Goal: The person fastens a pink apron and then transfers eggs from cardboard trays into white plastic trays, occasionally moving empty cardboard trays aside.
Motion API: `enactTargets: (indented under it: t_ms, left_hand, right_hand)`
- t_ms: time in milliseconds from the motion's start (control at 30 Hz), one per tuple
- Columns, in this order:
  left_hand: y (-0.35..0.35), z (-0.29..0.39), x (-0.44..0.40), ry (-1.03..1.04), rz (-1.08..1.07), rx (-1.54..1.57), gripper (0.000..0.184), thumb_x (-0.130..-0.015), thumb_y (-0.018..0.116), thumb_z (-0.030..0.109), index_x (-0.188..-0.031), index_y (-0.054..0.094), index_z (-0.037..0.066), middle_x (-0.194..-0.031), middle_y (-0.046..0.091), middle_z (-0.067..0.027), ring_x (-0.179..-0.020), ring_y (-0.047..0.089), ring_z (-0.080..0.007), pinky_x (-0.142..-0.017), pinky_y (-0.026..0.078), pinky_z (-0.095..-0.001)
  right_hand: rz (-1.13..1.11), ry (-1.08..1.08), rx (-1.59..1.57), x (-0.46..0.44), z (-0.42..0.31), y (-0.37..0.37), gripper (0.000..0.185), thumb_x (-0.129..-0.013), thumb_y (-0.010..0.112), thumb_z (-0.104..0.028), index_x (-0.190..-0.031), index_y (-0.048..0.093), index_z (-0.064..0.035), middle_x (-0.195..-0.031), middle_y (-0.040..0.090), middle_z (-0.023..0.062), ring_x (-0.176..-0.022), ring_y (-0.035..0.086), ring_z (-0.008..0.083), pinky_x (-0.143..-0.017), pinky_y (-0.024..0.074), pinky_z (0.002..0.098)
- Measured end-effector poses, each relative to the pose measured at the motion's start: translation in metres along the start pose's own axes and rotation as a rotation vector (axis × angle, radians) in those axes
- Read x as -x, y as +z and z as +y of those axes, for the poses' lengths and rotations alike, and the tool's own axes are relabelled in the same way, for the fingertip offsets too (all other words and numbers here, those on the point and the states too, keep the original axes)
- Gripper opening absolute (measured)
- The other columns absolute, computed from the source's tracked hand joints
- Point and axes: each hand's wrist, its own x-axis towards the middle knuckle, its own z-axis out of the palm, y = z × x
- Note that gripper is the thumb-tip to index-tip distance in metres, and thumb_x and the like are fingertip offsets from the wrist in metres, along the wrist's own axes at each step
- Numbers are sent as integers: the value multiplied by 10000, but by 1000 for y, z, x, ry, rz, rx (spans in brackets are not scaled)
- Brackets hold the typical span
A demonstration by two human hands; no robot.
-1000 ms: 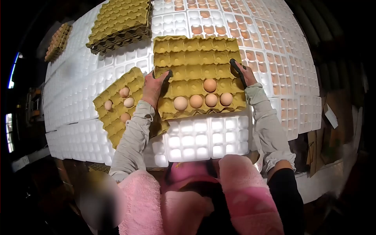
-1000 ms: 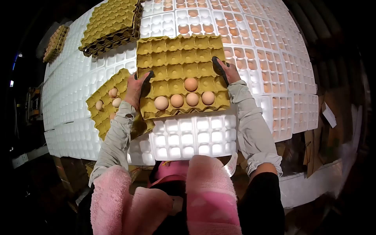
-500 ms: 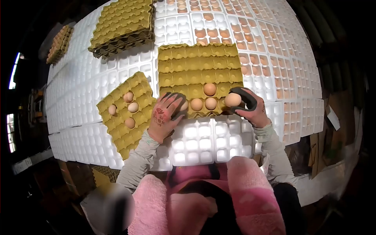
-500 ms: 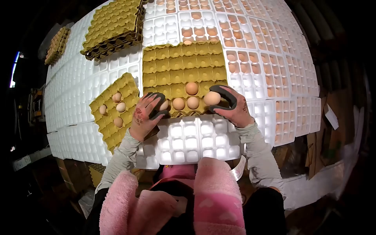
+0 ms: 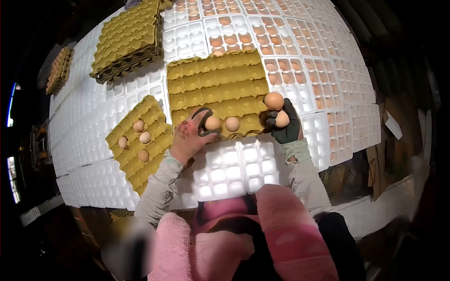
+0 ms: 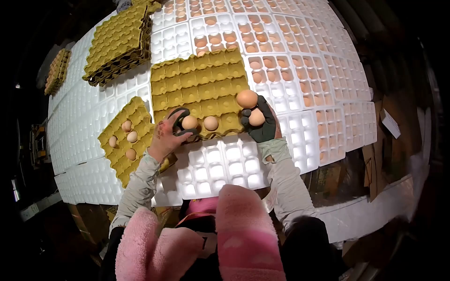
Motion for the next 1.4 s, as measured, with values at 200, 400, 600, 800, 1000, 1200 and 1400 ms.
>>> enactTargets:
  t_ms: [200,400,600,800,1000,1200,1400]
  left_hand:
    - [13,41,-24,122,-44,-567,580,-673,822,305,-1212,632,203,-1357,447,-160,-1087,587,-336,-892,507,-417]
    - [28,65,-39,61,-141,-665,548,-600,843,331,-1096,692,154,-1340,479,-161,-1071,591,-339,-869,516,-423]
    - [57,130,-113,320,-403,-197,516,-623,851,322,-1067,703,106,-1298,513,-145,-1112,573,-325,-925,486,-386]
    - [165,111,-194,436,-588,-837,229,-731,674,202,-958,672,165,-1202,575,-154,-939,637,-291,-803,517,-376]
    - [199,110,-240,526,-575,-1006,196,-764,635,176,-953,672,141,-938,636,-108,-816,658,-248,-661,516,-376]
    - [294,108,-276,704,-97,-560,398,-877,560,233,-1272,538,201,-1359,457,-106,-1244,421,-352,-1014,323,-538]
    - [149,145,-208,509,179,-616,482,-854,582,217,-1329,504,191,-1448,371,-158,-1348,307,-384,-1107,206,-559]
  right_hand:
    - [427,-328,438,14,-37,-70,292,-886,625,-98,-1142,601,40,-974,644,134,-753,627,184,-626,544,285]
    - [407,-715,1838,-66,-57,-111,503,-761,747,-198,-1205,582,-31,-1064,649,172,-900,660,287,-763,531,361]
    - [358,-831,1439,-62,-43,-113,482,-809,668,-134,-1260,527,-38,-1069,603,155,-985,592,355,-829,489,423]
    - [498,-916,1194,-25,-59,-131,422,-836,556,-9,-1254,511,26,-1213,571,185,-1112,519,369,-984,400,439]
    - [645,-865,1009,31,-87,-145,429,-847,487,-17,-1267,528,62,-1162,616,141,-1053,579,222,-902,468,328]
    - [681,-836,1010,38,-88,-141,425,-884,483,-110,-1258,528,87,-1142,637,163,-1024,603,231,-905,470,334]
    - [421,-635,710,-9,-61,-100,425,-911,464,-47,-1304,469,112,-1244,573,189,-1149,554,251,-990,445,358]
